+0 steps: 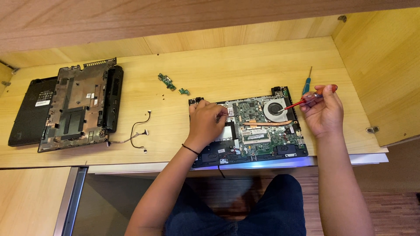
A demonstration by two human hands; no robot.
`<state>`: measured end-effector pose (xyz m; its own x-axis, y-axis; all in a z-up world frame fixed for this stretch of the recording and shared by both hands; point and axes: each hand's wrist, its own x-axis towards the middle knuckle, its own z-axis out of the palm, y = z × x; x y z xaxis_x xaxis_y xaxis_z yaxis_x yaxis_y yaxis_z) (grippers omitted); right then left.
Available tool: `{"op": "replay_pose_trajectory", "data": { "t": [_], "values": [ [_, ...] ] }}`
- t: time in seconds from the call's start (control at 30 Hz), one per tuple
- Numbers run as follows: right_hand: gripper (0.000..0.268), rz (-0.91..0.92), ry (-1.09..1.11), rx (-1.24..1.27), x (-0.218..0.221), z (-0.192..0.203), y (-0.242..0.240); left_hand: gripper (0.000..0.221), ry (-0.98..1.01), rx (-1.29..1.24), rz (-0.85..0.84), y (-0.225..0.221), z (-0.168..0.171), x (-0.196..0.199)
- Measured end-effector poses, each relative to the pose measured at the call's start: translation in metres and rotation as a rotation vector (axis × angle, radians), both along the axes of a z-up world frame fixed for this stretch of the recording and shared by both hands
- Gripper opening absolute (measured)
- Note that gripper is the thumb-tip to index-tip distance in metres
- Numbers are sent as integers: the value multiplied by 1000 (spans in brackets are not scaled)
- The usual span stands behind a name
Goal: The person is using a screwdriver to remove several internal screws from a laptop's motherboard and chassis.
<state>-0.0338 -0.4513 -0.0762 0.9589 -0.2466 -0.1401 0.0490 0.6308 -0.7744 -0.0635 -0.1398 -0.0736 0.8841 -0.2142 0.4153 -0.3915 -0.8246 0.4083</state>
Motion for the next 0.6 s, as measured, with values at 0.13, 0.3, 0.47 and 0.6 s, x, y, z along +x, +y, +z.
{"op": "replay_pose_trajectory", "data": {
  "t": [0.13, 0.3, 0.47, 0.6],
  "values": [
    [19, 4, 2, 3, -1, 2, 1, 13, 41, 19, -13, 8, 9, -10],
    [17, 14, 1, -23, -2, 2, 1, 25, -9, 149, -61, 18, 4, -11],
    [18, 13, 0, -33, -3, 4, 3, 16, -32, 112, -92, 22, 7, -4],
    [17, -2, 17, -44, -3, 4, 3, 12, 199, -161, -41, 39, 21, 9]
  ]
}}
